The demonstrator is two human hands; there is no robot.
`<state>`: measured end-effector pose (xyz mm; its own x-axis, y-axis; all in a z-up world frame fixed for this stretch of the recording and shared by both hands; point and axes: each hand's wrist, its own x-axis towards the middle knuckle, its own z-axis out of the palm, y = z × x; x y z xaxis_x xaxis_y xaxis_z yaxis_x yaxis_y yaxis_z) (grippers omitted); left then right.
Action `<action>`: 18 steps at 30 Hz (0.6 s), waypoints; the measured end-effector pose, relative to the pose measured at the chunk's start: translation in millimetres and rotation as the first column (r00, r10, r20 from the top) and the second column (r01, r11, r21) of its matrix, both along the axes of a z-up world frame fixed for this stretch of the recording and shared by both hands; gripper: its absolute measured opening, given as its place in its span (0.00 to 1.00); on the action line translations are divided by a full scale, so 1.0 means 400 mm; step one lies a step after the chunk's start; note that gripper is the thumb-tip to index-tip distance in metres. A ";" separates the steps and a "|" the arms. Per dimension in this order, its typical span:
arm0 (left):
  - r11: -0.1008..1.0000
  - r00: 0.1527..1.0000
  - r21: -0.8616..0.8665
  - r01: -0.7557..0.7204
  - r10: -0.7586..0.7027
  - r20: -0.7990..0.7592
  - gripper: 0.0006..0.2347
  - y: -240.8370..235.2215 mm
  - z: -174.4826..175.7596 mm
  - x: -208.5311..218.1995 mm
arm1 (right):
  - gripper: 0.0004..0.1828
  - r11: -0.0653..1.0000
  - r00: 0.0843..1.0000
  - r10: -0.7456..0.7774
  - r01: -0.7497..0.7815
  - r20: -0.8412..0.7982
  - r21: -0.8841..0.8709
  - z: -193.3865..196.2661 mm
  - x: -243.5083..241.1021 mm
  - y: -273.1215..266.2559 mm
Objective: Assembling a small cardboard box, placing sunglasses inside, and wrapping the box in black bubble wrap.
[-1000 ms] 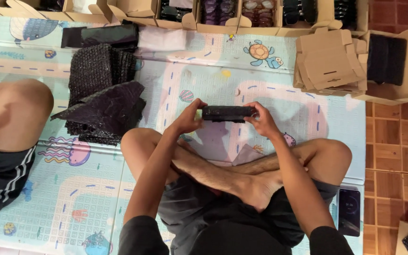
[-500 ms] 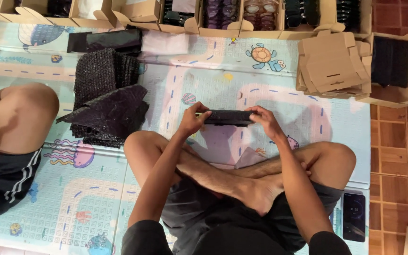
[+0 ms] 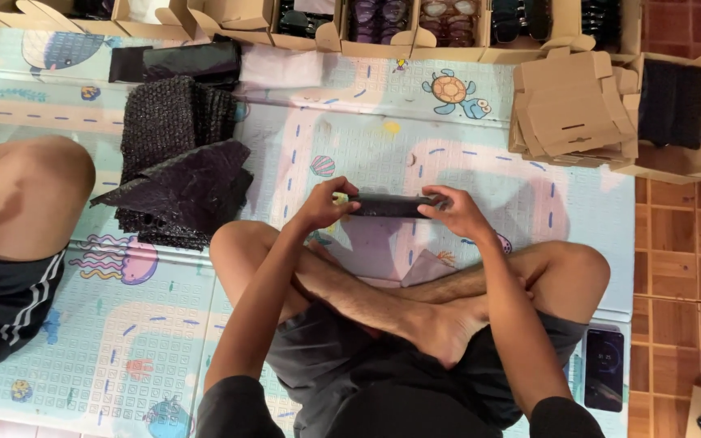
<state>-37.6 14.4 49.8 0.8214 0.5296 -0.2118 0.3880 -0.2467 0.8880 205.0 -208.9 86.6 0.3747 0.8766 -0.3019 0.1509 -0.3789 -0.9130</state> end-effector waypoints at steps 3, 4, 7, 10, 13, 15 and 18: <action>0.996 0.996 -0.009 0.094 -0.094 -0.006 0.13 -0.013 0.043 -0.018 | 0.37 0.994 0.993 0.107 -0.107 0.041 -0.005 -0.020 0.019 -0.003; 0.996 0.996 -0.010 0.093 -0.093 -0.006 0.13 -0.012 0.043 -0.022 | 0.37 0.994 0.993 0.108 -0.108 0.040 -0.005 -0.029 0.016 -0.004; 0.983 0.984 0.027 0.180 -0.180 -0.004 0.15 -0.017 0.049 -0.027 | 0.39 0.979 0.974 0.201 -0.196 0.101 -0.059 -0.040 0.016 -0.007; 0.965 0.974 0.133 0.225 -0.223 -0.030 0.18 -0.037 0.072 -0.034 | 0.39 0.969 0.963 0.244 -0.237 0.113 -0.076 -0.030 0.012 -0.008; 0.940 0.959 0.197 0.278 -0.261 -0.108 0.25 -0.051 0.091 -0.027 | 0.42 0.962 0.951 0.268 -0.255 0.156 -0.096 -0.042 0.005 -0.010; 0.903 0.935 0.282 0.324 -0.260 -0.243 0.33 -0.062 0.092 -0.015 | 0.44 0.948 0.931 0.318 -0.308 0.180 -0.079 -0.063 0.002 -0.014; 0.833 0.902 0.389 0.393 -0.266 -0.340 0.38 -0.078 0.053 -0.005 | 0.46 0.936 0.912 0.351 -0.342 0.210 -0.081 -0.067 -0.008 -0.018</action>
